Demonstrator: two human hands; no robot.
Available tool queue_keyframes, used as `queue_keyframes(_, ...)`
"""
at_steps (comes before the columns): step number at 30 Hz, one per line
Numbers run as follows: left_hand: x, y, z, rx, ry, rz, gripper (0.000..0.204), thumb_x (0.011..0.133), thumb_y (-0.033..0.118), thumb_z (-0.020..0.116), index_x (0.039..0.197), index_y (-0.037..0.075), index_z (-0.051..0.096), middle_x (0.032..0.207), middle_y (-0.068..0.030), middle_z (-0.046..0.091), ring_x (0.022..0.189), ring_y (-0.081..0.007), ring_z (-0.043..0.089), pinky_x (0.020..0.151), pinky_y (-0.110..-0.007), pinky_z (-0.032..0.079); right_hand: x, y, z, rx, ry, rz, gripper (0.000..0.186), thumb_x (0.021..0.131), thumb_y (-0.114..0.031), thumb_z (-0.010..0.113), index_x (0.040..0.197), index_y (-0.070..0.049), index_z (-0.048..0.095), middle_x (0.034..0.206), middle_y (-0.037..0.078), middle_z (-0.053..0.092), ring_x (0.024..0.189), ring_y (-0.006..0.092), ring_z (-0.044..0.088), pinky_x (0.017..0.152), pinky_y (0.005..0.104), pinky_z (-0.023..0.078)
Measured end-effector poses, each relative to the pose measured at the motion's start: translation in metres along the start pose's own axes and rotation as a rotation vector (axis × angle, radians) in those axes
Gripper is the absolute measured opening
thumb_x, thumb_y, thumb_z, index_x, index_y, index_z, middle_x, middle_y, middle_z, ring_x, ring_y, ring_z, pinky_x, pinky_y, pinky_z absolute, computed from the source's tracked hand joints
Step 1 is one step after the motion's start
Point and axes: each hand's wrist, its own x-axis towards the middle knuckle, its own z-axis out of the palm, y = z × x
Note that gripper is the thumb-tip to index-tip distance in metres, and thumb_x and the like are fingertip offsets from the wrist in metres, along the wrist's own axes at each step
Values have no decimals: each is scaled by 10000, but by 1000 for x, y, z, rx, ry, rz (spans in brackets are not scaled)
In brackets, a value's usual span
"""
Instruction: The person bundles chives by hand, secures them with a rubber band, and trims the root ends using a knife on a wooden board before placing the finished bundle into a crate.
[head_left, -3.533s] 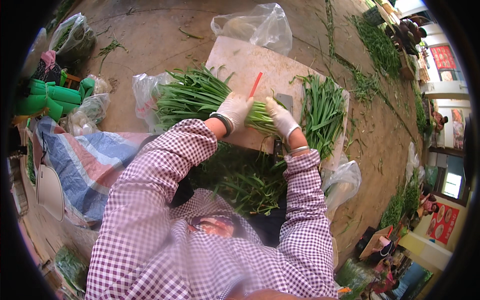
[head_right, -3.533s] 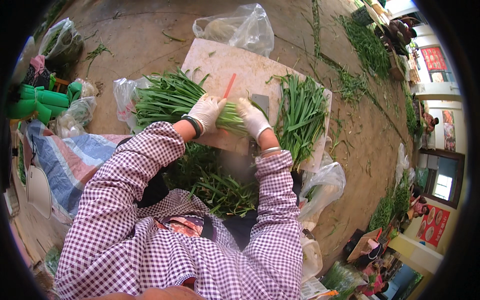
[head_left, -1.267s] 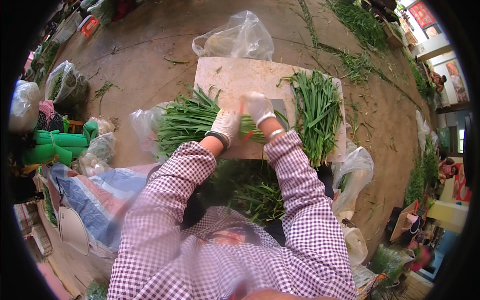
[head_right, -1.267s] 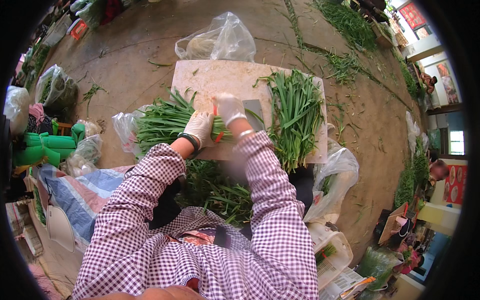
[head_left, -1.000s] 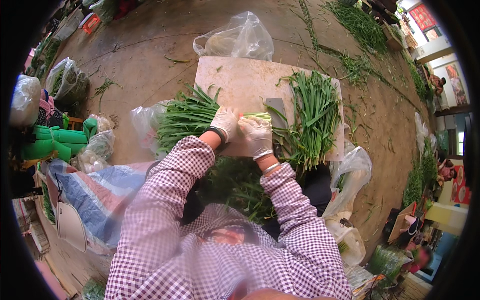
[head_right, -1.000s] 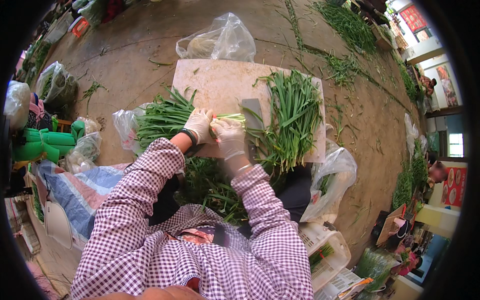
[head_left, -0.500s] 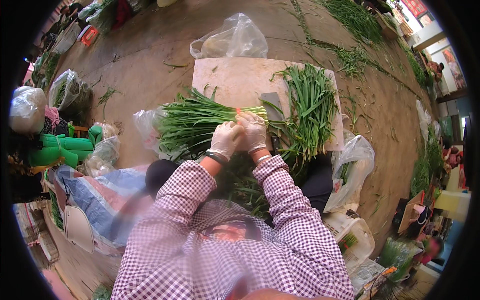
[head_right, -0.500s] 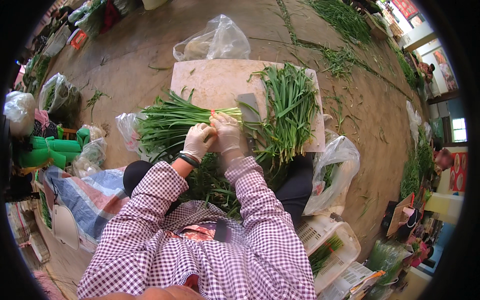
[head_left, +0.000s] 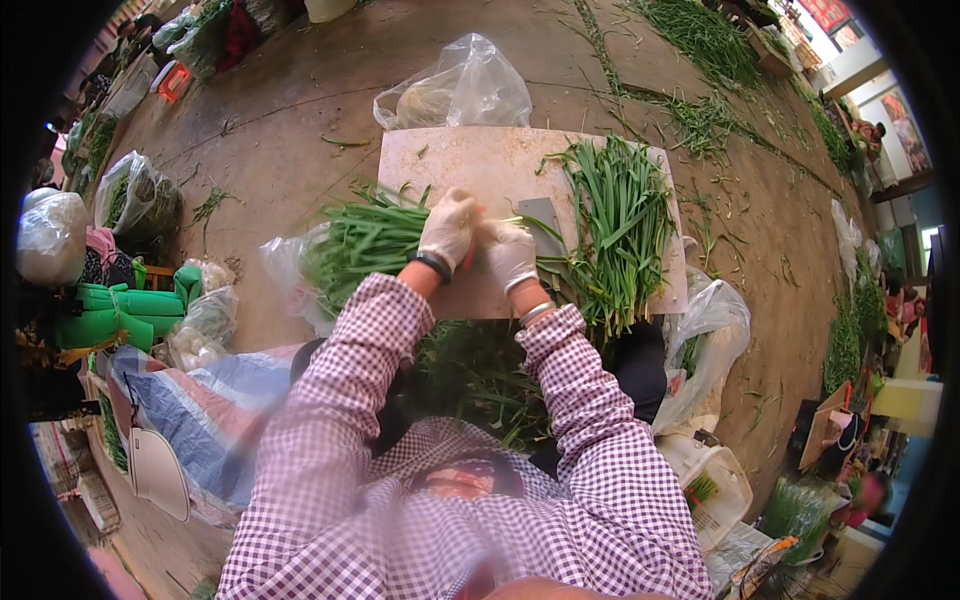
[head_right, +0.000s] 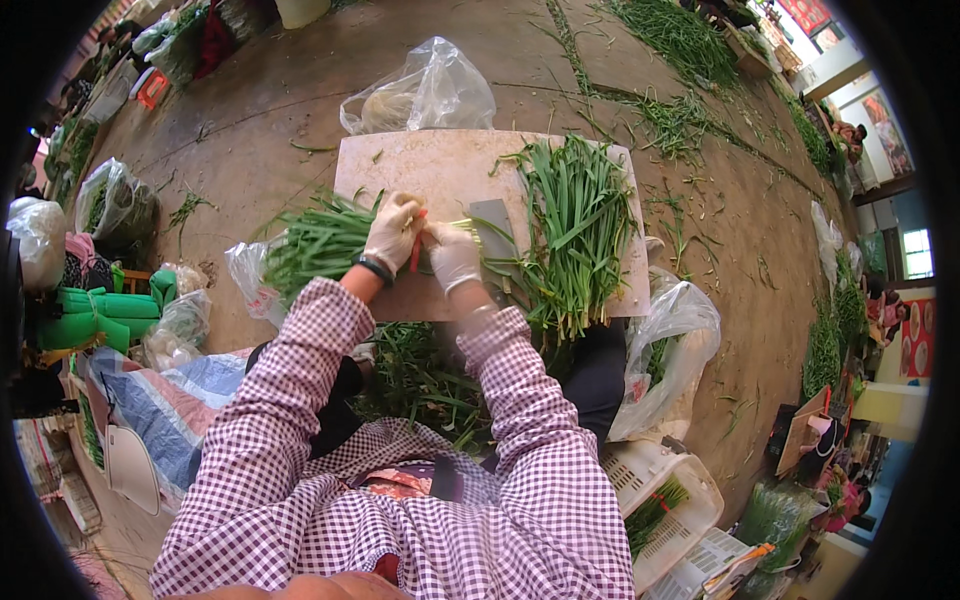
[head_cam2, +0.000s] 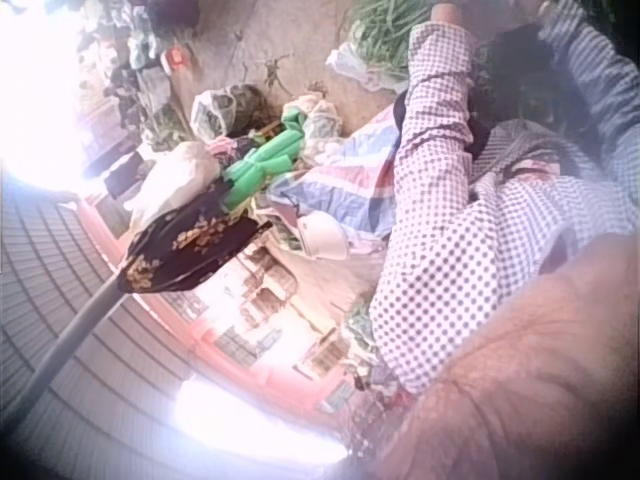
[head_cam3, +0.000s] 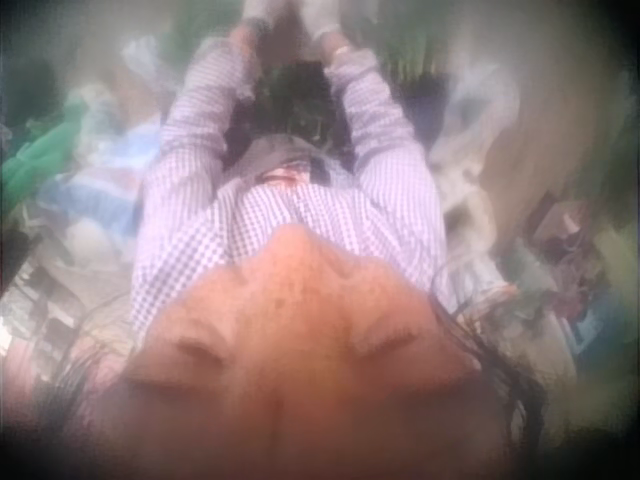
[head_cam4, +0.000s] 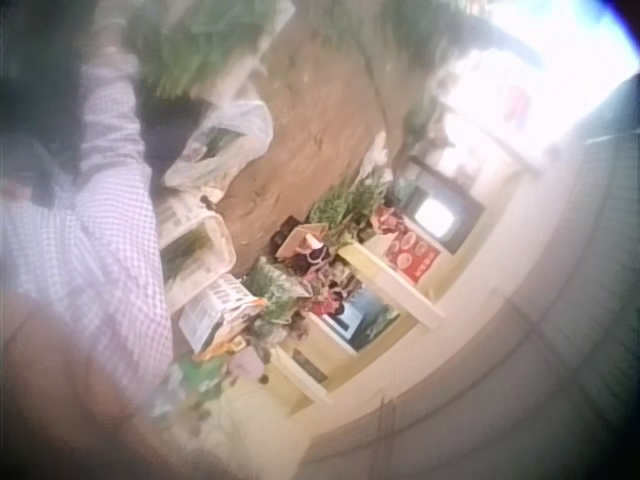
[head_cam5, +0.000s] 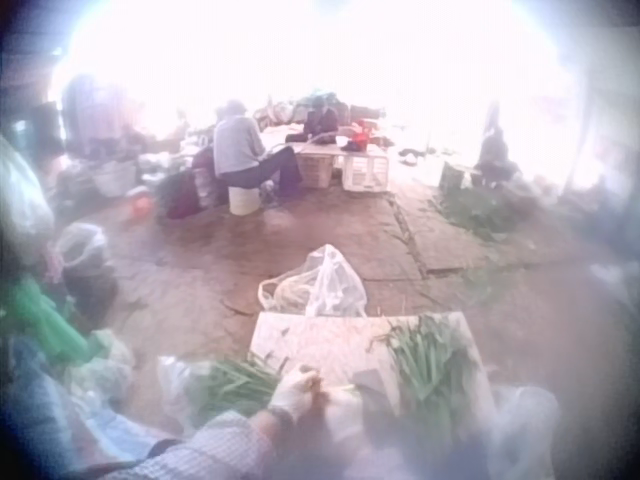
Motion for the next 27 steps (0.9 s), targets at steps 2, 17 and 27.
queue_keyframes(2,9,-26,13,-2,-147,-321,115,881,123,589,935,64,671,886,-182,649,807,-325,639,709,-409,493,17,15,5,-62,-100,32,201,879,-270,636,920,-97,729,925,161,694,844,341,669,770,417,522)
queue_keyframes(17,28,-33,17,235,-394,-508,263,913,211,616,1131,81,686,1056,-188,696,993,-320,671,869,-363,505,20,40,33,-602,182,-363,49,871,-160,556,834,-153,586,801,63,628,735,254,637,643,404,510)
queue_keyframes(27,14,-20,10,-42,-313,-765,265,846,189,630,1096,145,702,1001,-159,711,904,-295,687,787,-376,523,28,4,14,-579,133,-479,40,816,-145,595,782,-124,588,791,97,616,734,287,627,655,403,512)
